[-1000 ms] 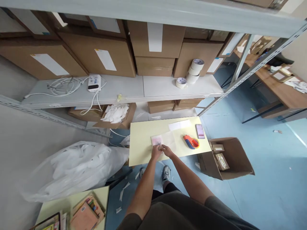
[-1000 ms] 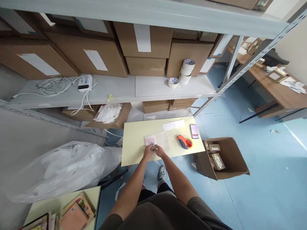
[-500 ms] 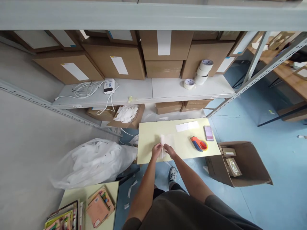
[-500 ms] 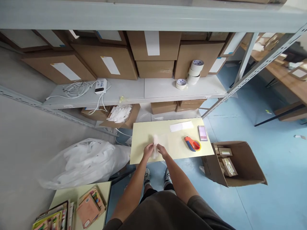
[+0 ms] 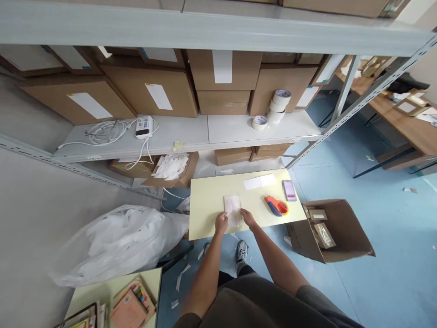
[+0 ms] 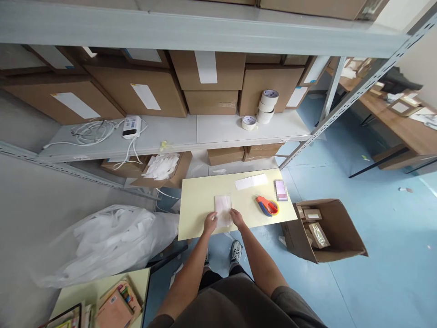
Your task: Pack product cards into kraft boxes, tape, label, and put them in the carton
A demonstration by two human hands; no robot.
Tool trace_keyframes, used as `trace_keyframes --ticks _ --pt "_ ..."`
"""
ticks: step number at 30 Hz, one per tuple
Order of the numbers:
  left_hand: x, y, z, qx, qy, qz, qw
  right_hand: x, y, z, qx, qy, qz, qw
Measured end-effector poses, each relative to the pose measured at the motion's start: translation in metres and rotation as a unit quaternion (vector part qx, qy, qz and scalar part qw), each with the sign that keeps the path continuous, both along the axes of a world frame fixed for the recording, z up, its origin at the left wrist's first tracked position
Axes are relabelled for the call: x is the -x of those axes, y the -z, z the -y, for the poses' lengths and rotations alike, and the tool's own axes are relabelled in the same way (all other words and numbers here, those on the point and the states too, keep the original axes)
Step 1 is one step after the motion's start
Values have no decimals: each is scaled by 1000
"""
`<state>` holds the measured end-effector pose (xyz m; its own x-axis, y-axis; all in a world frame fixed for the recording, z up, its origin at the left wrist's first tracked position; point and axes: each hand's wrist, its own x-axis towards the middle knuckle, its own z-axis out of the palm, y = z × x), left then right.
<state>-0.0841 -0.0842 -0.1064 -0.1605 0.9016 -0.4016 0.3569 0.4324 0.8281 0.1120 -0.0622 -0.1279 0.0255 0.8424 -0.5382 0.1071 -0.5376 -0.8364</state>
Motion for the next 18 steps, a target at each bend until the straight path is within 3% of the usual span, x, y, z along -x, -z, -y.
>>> trace_keyframes --ticks 8,18 --pt "35 1 18 32 7 79 996 47 9 2 22 -43 -19 999" --pt "98 9 3 16 -17 114 993 121 -12 -30 65 -57 -44 995"
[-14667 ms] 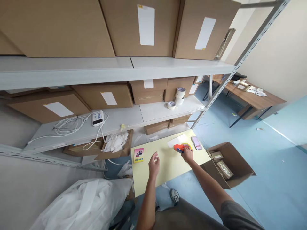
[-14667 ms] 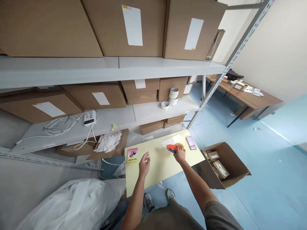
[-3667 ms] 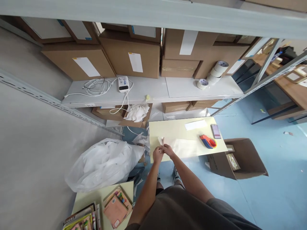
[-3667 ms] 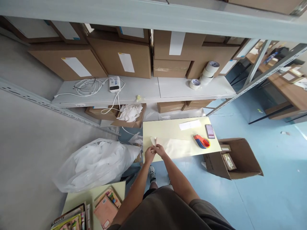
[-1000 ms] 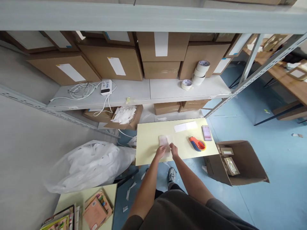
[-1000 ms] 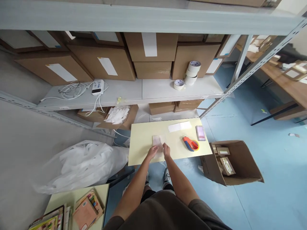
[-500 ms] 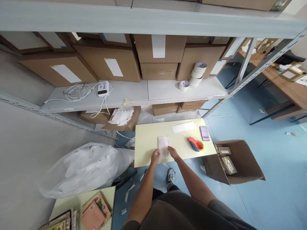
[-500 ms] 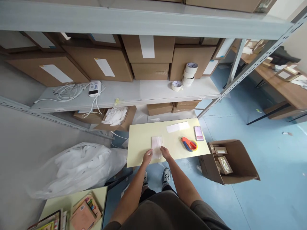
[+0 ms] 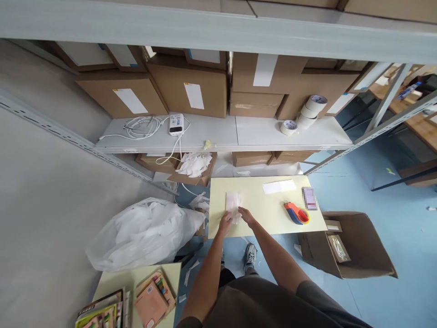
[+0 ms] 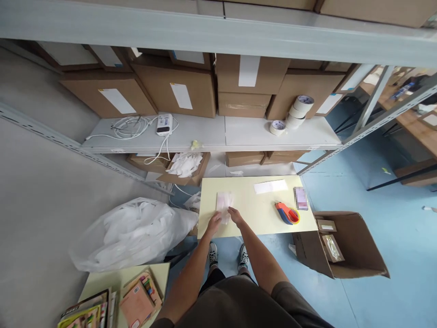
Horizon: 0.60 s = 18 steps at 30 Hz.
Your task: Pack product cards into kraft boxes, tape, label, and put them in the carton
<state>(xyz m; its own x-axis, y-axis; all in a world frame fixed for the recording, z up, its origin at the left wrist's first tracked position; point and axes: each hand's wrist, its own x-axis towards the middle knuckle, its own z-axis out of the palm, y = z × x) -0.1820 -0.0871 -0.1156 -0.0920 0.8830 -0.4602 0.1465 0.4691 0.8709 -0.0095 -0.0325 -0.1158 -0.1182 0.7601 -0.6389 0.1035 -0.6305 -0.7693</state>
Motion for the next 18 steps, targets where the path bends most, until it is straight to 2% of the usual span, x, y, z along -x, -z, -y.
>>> trace_keyframes --ticks 7,12,16,18 --pt "61 6 -42 1 -7 -1 1000 69 -10 -46 -5 -8 -7 1000" --pt "96 -6 -71 -12 3 -26 1000 108 -18 -67 -35 -25 -37 998" --pt "110 -25 -64 -72 11 -92 993 119 -31 -60 -115 12 16 993" --pt "112 -36 -52 -100 -13 -134 986 115 -40 -48 -149 17 15 989"
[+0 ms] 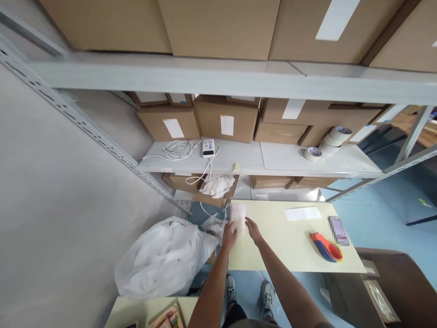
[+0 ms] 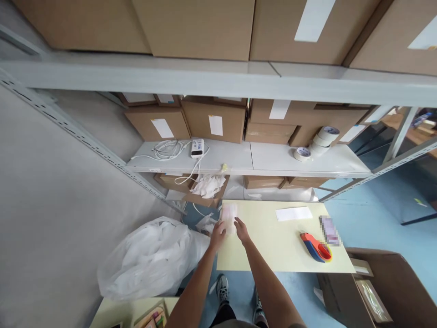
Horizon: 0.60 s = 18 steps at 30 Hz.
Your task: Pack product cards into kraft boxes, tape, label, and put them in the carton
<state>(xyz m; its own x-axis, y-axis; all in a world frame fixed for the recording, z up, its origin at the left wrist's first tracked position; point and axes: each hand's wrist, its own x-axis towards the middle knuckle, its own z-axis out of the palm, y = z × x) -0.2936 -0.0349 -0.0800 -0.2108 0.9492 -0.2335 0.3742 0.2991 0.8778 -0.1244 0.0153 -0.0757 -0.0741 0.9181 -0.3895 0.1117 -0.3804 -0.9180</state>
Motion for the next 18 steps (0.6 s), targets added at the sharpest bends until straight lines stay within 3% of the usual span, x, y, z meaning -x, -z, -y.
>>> trace_keyframes --ticks 7,11,14,18 --pt "-13 -44 53 -42 -55 -45 997 -38 -44 56 -67 -40 -20 997" --pt "-24 -72 90 -52 -93 -71 992 -61 -65 72 -90 -83 -26 992" --pt "-36 -87 130 -55 -144 -83 985 -74 -72 80 -99 -139 -35 985" --pt "-63 -104 202 -33 -216 -73 973 -78 -80 101 -100 -222 -56 968"
